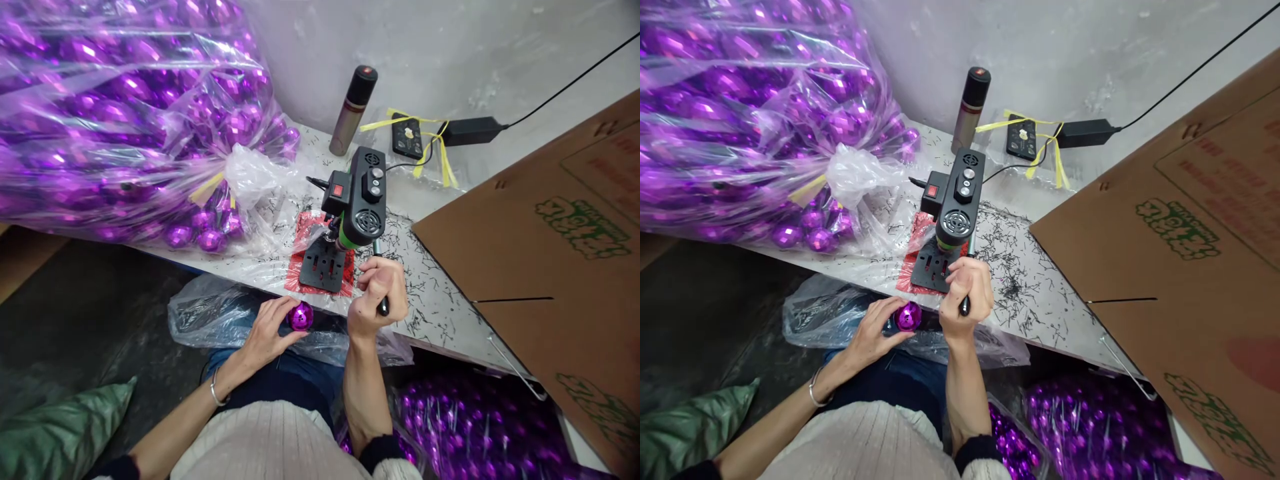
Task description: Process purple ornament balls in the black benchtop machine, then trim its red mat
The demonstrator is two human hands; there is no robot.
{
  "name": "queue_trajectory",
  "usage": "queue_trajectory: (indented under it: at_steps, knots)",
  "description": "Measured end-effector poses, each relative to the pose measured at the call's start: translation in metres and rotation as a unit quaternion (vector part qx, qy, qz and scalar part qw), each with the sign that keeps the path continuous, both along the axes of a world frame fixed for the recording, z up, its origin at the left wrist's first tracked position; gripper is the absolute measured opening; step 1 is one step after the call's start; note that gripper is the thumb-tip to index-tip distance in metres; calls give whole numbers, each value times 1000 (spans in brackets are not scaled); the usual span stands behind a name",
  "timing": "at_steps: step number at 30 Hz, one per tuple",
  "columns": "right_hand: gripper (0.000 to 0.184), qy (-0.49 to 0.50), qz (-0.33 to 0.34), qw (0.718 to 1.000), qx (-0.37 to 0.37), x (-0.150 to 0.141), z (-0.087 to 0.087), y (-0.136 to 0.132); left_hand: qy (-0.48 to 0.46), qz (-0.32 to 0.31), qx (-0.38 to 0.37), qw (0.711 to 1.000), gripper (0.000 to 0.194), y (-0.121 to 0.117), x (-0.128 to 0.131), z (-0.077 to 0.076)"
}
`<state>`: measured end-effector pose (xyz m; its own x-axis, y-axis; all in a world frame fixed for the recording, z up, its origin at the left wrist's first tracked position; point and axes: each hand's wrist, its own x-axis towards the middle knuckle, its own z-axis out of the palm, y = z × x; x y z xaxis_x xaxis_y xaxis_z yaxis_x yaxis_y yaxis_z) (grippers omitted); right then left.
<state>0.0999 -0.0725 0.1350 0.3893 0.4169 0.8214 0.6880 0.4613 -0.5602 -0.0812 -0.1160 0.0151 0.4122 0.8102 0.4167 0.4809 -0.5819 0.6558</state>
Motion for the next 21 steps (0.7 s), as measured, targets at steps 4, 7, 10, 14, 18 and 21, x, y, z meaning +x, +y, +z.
queue_trajectory:
  at_steps: [4,7,10,14,18,21]
  knots:
    - [37,-3,-4,1000,5,0,0,0,15,-12,0,1000,51,-1,0,-1]
    - [37,-3,-4,1000,3,0,0,0,15,-14,-10,1000,53,-2,-1,-5]
    - [37,-8,-6,1000,2,0,0,1,9,-23,-34,999,54,-3,-2,-10]
    - [36,-11,-2,1000,8,0,-1,1,-2,-35,-81,996,54,-3,-2,-16]
    - [35,-10,0,1000,-2,1,-2,0,-16,-48,-109,993,53,-2,-2,-19]
    - [35,-10,-2,1000,-6,1,-2,0,-18,-53,-122,991,52,-2,-1,-21]
